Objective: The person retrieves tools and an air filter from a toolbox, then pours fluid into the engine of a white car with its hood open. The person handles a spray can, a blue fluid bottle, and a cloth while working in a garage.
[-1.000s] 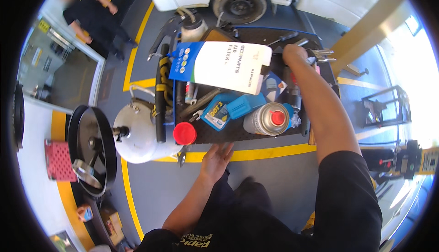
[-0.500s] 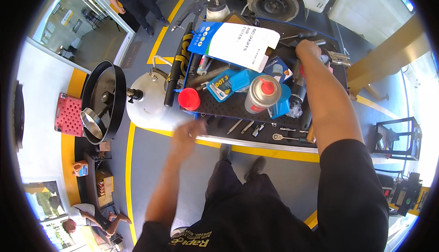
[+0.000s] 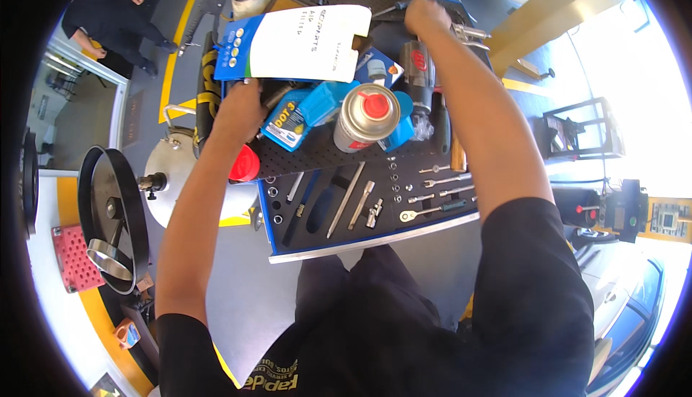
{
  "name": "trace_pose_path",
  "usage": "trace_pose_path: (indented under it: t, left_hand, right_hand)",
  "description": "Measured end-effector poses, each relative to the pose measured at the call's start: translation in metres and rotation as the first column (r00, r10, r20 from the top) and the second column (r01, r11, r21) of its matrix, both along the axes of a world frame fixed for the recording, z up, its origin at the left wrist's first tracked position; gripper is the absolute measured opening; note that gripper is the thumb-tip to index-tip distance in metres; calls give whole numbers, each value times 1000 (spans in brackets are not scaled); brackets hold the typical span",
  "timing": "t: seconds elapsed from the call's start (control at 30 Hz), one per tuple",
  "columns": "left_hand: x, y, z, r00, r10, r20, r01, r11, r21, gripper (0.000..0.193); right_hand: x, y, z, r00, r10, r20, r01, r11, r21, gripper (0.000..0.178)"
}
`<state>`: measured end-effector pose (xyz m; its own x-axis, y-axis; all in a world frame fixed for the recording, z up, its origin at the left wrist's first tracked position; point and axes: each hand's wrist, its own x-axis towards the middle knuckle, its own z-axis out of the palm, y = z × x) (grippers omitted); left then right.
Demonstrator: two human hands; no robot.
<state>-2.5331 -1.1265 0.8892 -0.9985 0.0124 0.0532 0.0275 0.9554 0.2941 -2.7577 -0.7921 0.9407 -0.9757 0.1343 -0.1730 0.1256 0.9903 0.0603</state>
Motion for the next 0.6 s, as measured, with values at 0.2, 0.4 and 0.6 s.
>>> trace_pose_path:
  t: [0.2,0.4,0.6]
  left_hand:
    - [12,-31,12,990,120,69,-137,919,369,21]
    - [94,-61,73,878,257,-403,-72,904,421,22]
    - [209,-26,124,475,598,-645,-262,796,545,23]
  right_hand:
    - [116,73,89,708,124,-696,-521,757,-395,36]
    - [376,153,45,776,435,457,188,532,-825,40]
    - [444,155,-124,776,216,593,404,552,-729,25]
